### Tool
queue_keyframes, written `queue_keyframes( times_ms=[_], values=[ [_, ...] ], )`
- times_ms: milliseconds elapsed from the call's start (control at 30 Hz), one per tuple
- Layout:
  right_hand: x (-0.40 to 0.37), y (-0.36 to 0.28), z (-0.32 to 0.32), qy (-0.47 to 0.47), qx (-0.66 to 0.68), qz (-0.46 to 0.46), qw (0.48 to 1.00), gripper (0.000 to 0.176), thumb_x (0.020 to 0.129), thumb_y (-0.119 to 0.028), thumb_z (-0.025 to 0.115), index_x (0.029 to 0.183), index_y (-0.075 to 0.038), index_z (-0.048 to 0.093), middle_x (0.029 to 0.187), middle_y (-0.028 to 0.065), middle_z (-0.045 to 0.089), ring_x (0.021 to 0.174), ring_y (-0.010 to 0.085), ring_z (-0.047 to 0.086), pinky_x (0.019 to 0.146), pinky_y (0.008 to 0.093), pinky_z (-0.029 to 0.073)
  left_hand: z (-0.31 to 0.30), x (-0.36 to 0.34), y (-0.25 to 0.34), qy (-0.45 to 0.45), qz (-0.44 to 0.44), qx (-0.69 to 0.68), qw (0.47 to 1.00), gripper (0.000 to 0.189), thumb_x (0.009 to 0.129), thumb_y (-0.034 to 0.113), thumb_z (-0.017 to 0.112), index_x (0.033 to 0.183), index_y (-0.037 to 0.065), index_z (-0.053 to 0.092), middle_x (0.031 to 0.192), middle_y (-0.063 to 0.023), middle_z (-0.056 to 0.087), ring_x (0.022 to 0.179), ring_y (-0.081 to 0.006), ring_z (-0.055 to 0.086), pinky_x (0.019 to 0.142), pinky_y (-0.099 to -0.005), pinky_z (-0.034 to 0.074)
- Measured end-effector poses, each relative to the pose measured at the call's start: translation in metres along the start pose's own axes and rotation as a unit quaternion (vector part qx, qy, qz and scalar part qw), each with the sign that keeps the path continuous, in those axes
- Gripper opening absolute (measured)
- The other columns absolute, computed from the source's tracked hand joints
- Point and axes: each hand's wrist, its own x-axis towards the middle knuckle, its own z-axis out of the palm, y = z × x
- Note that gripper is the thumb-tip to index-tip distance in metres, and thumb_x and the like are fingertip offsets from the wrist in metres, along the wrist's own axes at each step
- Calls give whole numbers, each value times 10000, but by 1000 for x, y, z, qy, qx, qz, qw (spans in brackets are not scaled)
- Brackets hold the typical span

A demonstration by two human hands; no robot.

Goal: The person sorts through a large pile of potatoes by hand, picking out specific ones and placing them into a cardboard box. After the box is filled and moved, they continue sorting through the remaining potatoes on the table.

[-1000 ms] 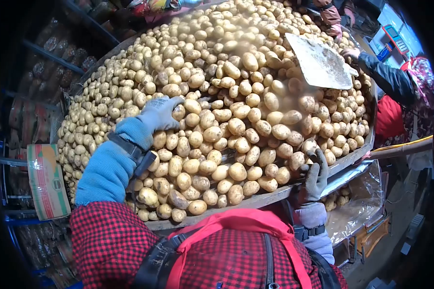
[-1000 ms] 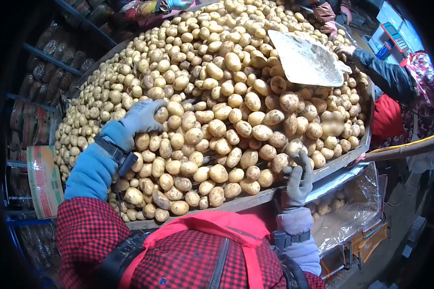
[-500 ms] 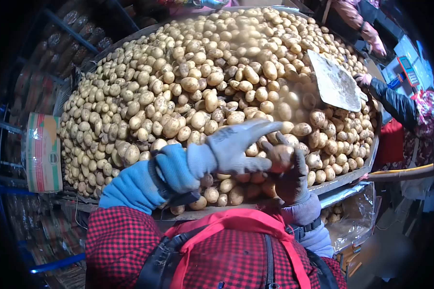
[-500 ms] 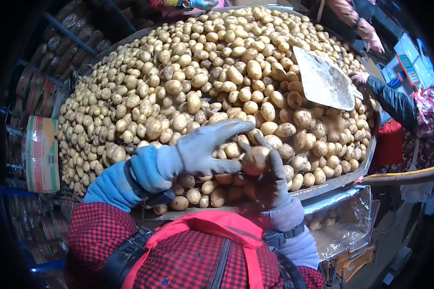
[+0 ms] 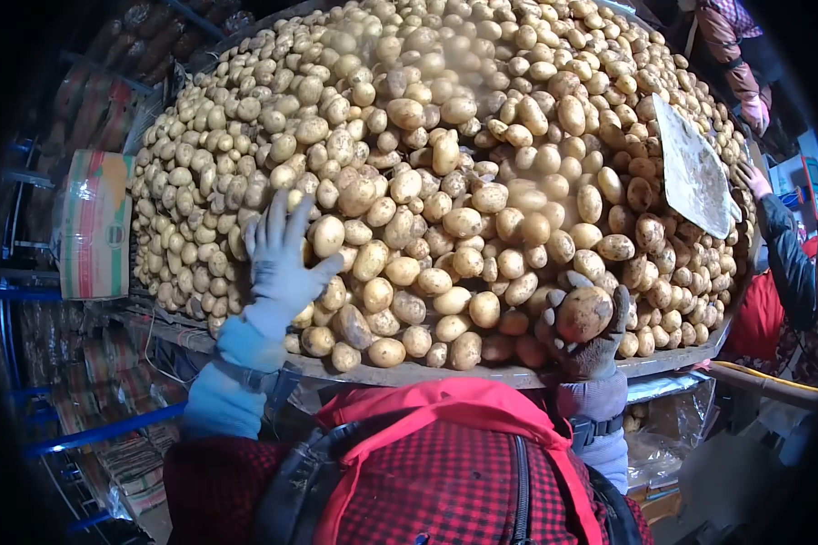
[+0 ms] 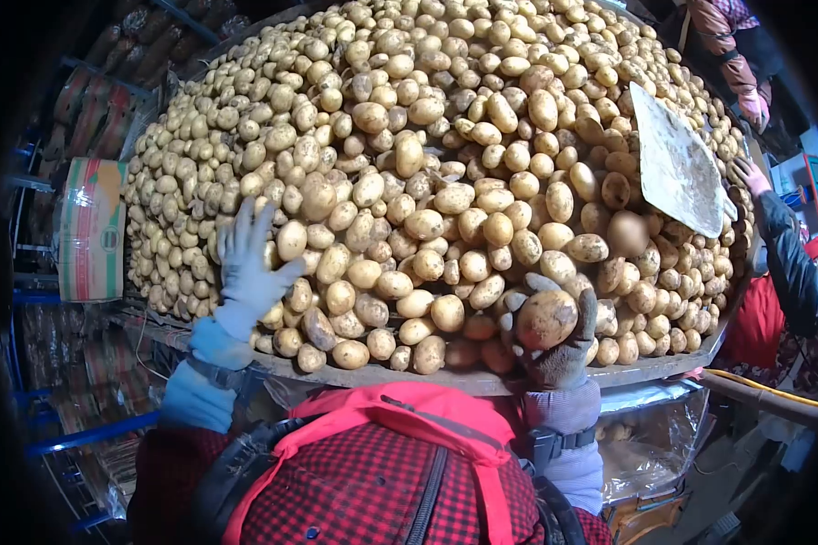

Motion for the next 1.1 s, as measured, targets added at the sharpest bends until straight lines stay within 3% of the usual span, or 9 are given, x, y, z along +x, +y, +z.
queue_keyframes(
  times_ms=[300,400,633,733,800,867,900,933,1100],
  values=[
    [9,-1,-14,-156,-36,13,987,933,981,-770,454,1557,-35,437,1319,238,675,1075,352,723,868,493,652,78,121,44,-42,23,156,987,845,938,639,626,1649,284,340,1701,-122,332,1491,-454,348,1234,-676,177],
    [12,2,-14,-190,-49,-5,981,949,962,-739,528,1612,-66,368,1484,250,572,1151,351,703,1014,475,597,98,160,64,-91,78,101,988,847,939,663,613,1647,287,341,1690,-140,349,1515,-458,329,1237,-649,193],
    [3,13,-18,-209,-202,-137,947,827,989,-676,534,1549,-69,477,1290,179,698,1053,275,715,883,398,623,100,179,68,-122,207,45,970,775,968,658,568,1569,181,456,1500,-190,538,1423,-419,439,1183,-565,334],
    [9,15,-26,-96,-562,-429,701,751,1023,-630,502,1507,-55,498,1302,188,681,1065,289,713,821,411,640,91,175,44,-160,224,19,961,732,975,593,620,1563,179,479,1567,-191,498,1482,-405,408,1227,-513,326],
    [22,19,-50,-173,-537,-499,658,649,1071,-444,534,1551,-36,377,1464,227,564,1099,316,704,831,443,639,65,144,39,-65,218,-91,969,611,974,427,697,1511,169,561,1549,-169,534,1476,-367,449,1232,-470,347],
    [16,8,-46,-162,-331,-261,892,692,1058,-457,547,1582,-57,336,1455,234,572,1132,331,688,839,456,635,26,111,29,-38,225,-118,966,553,973,371,710,1471,152,608,1493,-162,593,1422,-350,521,1196,-450,402],
    [22,9,-55,-173,-315,-281,890,736,1031,-484,583,1591,-80,331,1461,228,568,1181,343,664,843,490,630,12,93,21,-20,209,-119,971,489,963,308,729,1414,130,661,1429,-153,649,1357,-343,584,1148,-433,455],
    [25,-7,-48,-258,-47,-9,965,752,1022,-560,565,1591,-111,362,1440,227,592,1192,345,662,806,480,629,-4,74,19,-24,184,-140,973,479,944,284,749,1384,108,681,1378,-158,683,1293,-352,629,1121,-436,476],
    [24,-5,-36,-174,-113,-76,975,764,1013,-607,541,1587,-127,383,1417,219,613,1148,339,679,761,456,621,-39,-7,-9,-125,224,-111,960,469,866,166,758,1330,119,708,1328,-146,701,1228,-338,662,1066,-469,501]
  ],
)
